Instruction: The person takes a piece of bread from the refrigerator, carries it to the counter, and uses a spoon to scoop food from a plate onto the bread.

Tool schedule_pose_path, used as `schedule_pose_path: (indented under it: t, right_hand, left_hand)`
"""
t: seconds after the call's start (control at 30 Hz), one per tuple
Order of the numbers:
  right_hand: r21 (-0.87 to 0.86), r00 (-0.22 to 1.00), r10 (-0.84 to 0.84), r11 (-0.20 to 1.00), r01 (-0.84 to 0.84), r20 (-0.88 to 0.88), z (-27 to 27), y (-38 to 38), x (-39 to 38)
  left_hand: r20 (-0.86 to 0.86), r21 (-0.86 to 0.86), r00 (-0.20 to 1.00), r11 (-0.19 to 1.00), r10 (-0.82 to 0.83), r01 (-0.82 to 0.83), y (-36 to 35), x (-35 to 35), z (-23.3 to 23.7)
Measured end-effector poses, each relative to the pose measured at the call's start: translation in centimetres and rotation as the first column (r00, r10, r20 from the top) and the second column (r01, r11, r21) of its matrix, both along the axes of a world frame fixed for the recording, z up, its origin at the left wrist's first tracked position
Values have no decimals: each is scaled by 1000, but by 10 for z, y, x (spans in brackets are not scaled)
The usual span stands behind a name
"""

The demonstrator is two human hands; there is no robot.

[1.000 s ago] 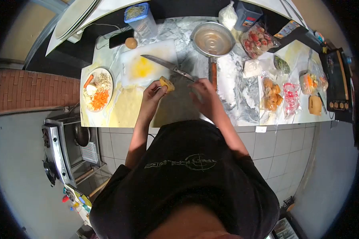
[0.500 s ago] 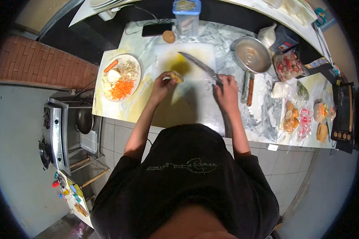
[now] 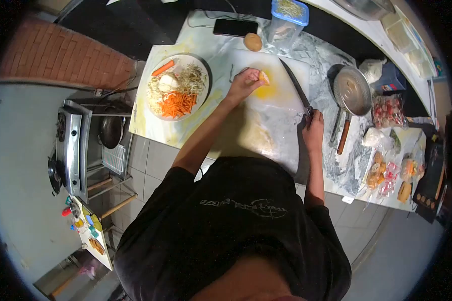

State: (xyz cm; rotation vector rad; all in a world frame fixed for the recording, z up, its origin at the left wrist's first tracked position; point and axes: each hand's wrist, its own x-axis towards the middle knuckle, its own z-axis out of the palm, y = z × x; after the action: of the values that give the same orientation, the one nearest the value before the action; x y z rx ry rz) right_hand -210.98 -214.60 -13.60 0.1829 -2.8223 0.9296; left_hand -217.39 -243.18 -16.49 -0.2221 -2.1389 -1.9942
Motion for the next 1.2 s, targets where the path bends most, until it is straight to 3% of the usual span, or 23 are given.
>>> schedule_pose_path:
  t: [0.07, 0.17, 0.3, 0.43, 0.57, 0.6, 0.63, 0.67, 0.73, 0.77, 0.83, 0.87, 0.9, 0.93, 0.97, 1.03, 1.2]
  right_hand:
    - [3, 999, -33, 999, 33, 15, 7, 6, 9]
    - [-13, 997, -58, 998, 59, 57, 17, 11, 16]
    - [-34, 990, -82, 996, 87, 112, 16, 19, 25]
    - [-32, 987, -134, 990, 137, 86, 18, 14, 26]
    - [-11, 985, -152, 988, 154, 77, 10, 7, 20]
    - [50, 988, -128, 991, 124, 90, 7, 6, 17]
    - [51, 988, -123, 992, 119, 96, 6, 5, 15]
    - [49, 993, -101, 994, 98, 56, 6, 2, 12]
    - [95, 998, -68, 993, 65, 20, 4, -1, 8]
    - [91, 998, -59, 994, 57, 17, 11, -6, 9]
    - [291, 975, -84, 946, 143, -208, 50, -21, 13]
    - [288, 975, -75, 948, 135, -211, 75, -28, 14]
    - [63, 968, 29, 998, -14, -248, 106, -35, 16]
    - [-158, 946, 115, 973, -169, -304, 133, -41, 21]
    - [-158, 947, 110, 974, -164, -301, 156, -47, 28]
    - [-354, 883, 266, 841, -409, -387, 187, -57, 41]
    - [-180, 848, 345, 878, -443, -401, 191, -73, 49]
  left_hand:
    - [-79, -198, 997, 980, 18, -33, -1, 6, 3]
    - [-48, -268, 998, 962, 35, -46, 5, 19, 16]
    - [-33, -155, 999, 988, -3, -2, 16, 37, 2]
    - [36, -321, 995, 942, -91, 98, 19, 59, -4]
    - [-26, -314, 999, 949, -37, 27, 20, 71, 11]
    - [65, -17, 986, 987, -157, 158, 16, 68, 24]
    - [119, 292, 949, 924, -291, 247, 14, 69, 37]
    - [128, 294, 950, 926, -285, 238, 14, 74, 50]
    - [217, 606, 918, 784, -331, 139, 13, 78, 81]
    - [215, 602, 922, 787, -322, 134, 11, 80, 101]
    - [146, 522, 916, 816, -373, 248, 10, 85, 138]
    - [144, 520, 920, 819, -363, 242, 9, 86, 149]
    - [108, 456, 929, 848, -355, 271, 9, 89, 158]
    - [74, 391, 932, 870, -354, 300, 11, 92, 164]
    - [76, 392, 930, 869, -359, 303, 13, 95, 168]
    - [57, 411, 937, 863, -345, 293, 18, 99, 174]
    - [43, 376, 962, 897, -268, 233, 33, 111, 185]
